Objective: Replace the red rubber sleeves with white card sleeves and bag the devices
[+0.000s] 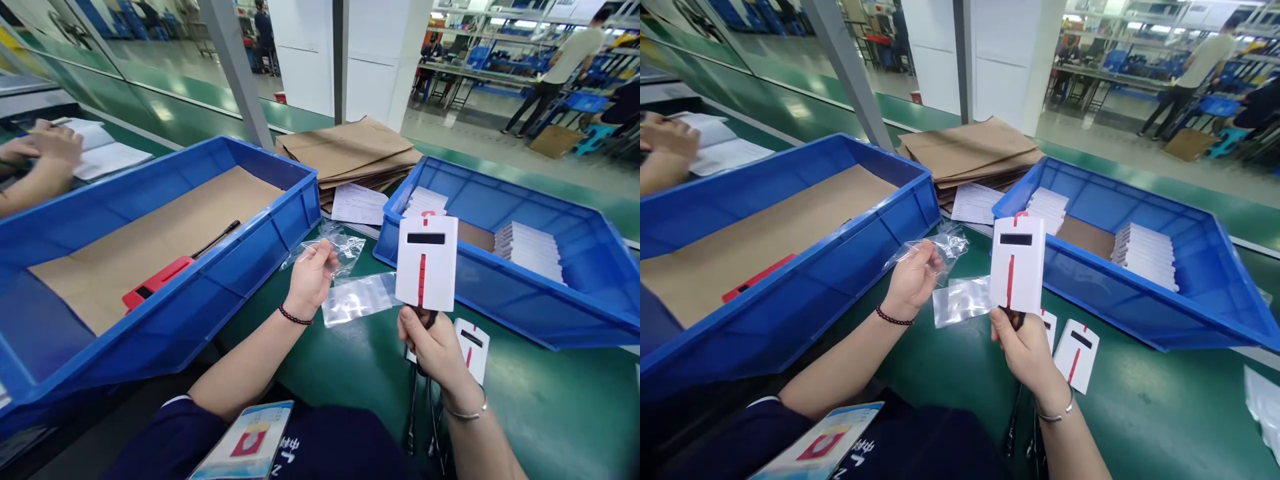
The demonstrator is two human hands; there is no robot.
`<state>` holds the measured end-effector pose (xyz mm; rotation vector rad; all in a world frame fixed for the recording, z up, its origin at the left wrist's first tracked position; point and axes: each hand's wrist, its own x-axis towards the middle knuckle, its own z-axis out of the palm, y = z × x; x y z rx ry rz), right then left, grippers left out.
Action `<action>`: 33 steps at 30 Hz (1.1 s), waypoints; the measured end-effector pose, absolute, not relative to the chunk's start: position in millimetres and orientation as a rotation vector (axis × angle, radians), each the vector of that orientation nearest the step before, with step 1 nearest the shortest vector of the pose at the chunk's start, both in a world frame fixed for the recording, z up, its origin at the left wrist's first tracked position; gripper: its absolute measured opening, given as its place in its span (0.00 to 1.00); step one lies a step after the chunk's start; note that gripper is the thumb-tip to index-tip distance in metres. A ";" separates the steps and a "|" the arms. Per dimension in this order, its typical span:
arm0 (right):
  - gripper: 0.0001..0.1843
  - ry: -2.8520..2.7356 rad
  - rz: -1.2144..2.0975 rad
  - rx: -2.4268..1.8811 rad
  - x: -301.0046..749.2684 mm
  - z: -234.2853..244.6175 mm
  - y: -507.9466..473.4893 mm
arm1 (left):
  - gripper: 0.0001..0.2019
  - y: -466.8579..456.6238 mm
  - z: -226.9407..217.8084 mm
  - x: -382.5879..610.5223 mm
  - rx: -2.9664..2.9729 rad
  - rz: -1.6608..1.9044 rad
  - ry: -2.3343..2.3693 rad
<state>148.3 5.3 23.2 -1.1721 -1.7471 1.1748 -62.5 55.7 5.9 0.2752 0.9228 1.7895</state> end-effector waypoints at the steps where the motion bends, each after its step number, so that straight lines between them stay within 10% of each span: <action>1: 0.26 -1.673 1.164 -1.185 144.4 21.2 6.0 | 0.19 51.2 5.8 -55.8 0.305 1.792 0.932; 23: 0.18 -1.371 0.968 -1.212 131.8 8.7 18.5 | 0.18 21.6 -1.7 -9.0 0.417 1.381 0.825; 33: 0.25 -1.794 1.326 -1.023 148.1 28.9 6.2 | 0.17 66.3 7.4 -67.4 0.190 1.803 0.828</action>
